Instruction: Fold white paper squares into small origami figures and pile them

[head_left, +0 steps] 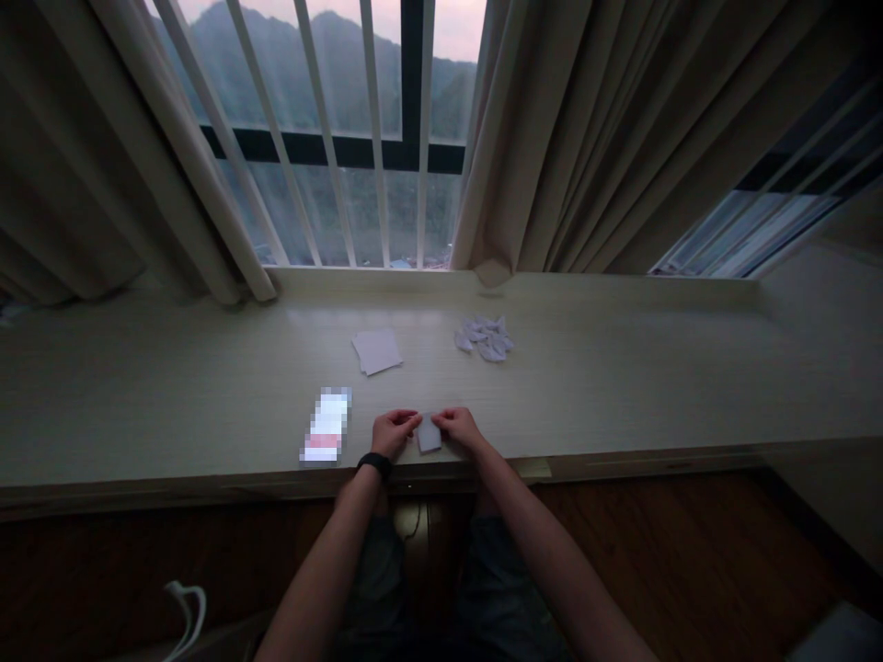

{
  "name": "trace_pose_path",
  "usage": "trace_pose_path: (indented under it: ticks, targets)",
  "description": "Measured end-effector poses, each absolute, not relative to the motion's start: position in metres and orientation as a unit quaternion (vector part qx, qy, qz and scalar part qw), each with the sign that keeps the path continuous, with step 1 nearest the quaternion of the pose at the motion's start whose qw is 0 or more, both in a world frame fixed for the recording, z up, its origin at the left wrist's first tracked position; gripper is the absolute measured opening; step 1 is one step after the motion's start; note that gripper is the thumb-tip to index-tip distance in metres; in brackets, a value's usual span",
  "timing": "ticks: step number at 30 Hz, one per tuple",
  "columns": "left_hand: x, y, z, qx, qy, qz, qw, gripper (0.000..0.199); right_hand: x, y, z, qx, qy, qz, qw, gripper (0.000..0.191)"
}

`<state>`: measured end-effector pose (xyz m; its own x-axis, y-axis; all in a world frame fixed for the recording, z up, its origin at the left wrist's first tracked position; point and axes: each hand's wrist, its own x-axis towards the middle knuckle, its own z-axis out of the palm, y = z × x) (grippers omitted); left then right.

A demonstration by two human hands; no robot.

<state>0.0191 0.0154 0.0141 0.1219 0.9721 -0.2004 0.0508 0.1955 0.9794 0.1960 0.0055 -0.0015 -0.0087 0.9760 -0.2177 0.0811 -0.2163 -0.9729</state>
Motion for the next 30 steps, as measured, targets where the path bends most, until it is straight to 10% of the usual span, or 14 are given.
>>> trace_pose_path:
  ticks: [30]
  targets:
    - [0.0149, 0.0158, 0.0144, 0.528, 0.527, 0.354, 0.565, 0.039, 0.1999, 0.0030, 0.0047, -0.534, -0.434, 0.607, 0.396, 0.036]
